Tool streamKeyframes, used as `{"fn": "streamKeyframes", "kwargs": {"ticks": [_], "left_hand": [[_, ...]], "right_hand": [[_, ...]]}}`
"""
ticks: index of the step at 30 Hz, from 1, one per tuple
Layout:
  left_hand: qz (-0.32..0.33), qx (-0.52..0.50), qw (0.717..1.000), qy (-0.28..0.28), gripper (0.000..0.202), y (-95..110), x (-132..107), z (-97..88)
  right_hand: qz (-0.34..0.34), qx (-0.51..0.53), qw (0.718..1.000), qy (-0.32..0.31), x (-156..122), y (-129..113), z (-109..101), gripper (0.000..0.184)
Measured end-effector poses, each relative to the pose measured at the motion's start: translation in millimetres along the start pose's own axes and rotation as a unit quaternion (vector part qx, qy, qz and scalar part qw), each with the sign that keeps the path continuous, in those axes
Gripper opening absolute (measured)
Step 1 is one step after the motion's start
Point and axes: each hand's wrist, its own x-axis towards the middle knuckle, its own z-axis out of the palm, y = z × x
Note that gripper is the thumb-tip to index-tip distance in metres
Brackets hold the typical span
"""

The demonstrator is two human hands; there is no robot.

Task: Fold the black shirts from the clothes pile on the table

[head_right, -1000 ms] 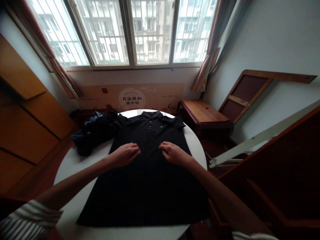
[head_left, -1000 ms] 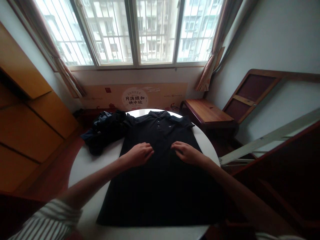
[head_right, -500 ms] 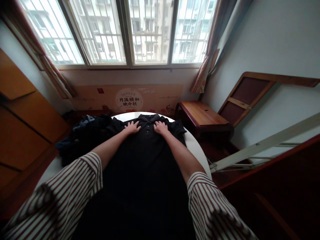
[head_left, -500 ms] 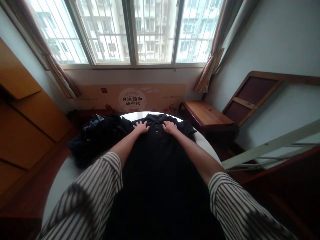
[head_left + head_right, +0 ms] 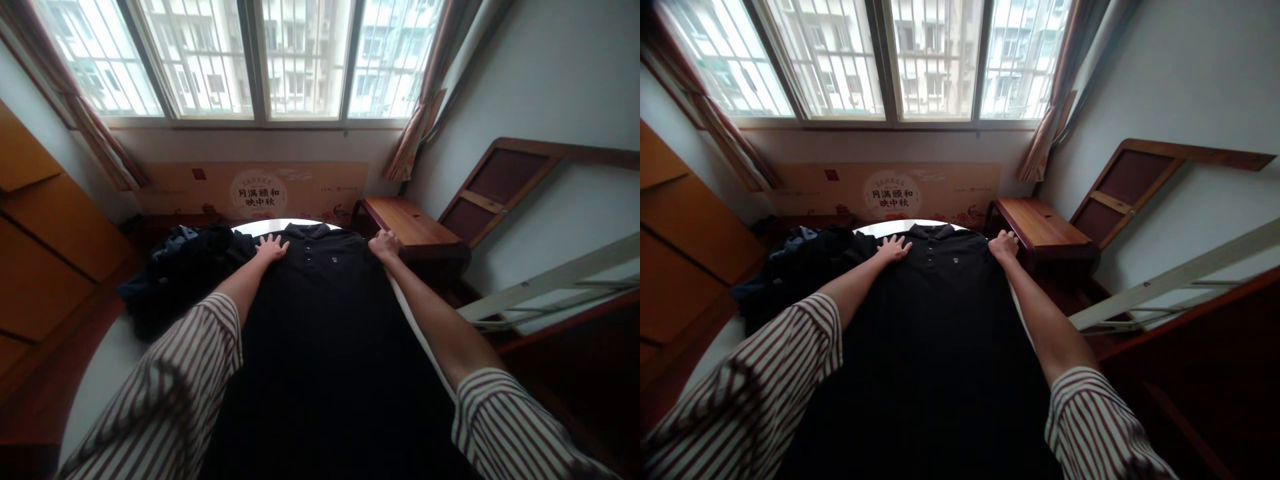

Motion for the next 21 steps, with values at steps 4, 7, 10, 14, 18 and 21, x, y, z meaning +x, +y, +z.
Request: {"fn": "streamKeyframes", "kwargs": {"ticks": [4, 7, 10, 14, 18, 21], "left_hand": [[0.052, 0.005, 0.997, 0.064, 0.057, 31, -19, 11.5], [0.106, -0.026, 0.992, 0.07, 0.056, 53, -37, 25.6], [0.107, -0.043, 0.992, 0.045, 0.061, 59, -44, 33.6], [0.099, -0.033, 0.994, 0.035, 0.063, 56, -43, 33.7], [0.095, -0.032, 0.995, 0.027, 0.063, 57, -42, 32.2], [0.093, -0.03, 0.995, 0.028, 0.062, 58, -43, 32.3]], "right_hand": [[0.018, 0.002, 0.999, -0.043, -5, 38, -8, 0.044], [-0.002, 0.015, 0.998, -0.055, -9, 44, -5, 0.029], [0.0, 0.022, 0.999, -0.036, -15, 42, -8, 0.021], [0.053, 0.015, 0.998, 0.001, -29, 51, -22, 0.035], [0.092, 0.001, 0.996, -0.02, -48, 60, -32, 0.039], [0.068, -0.017, 0.998, -0.006, -60, 47, -36, 0.043]]}}
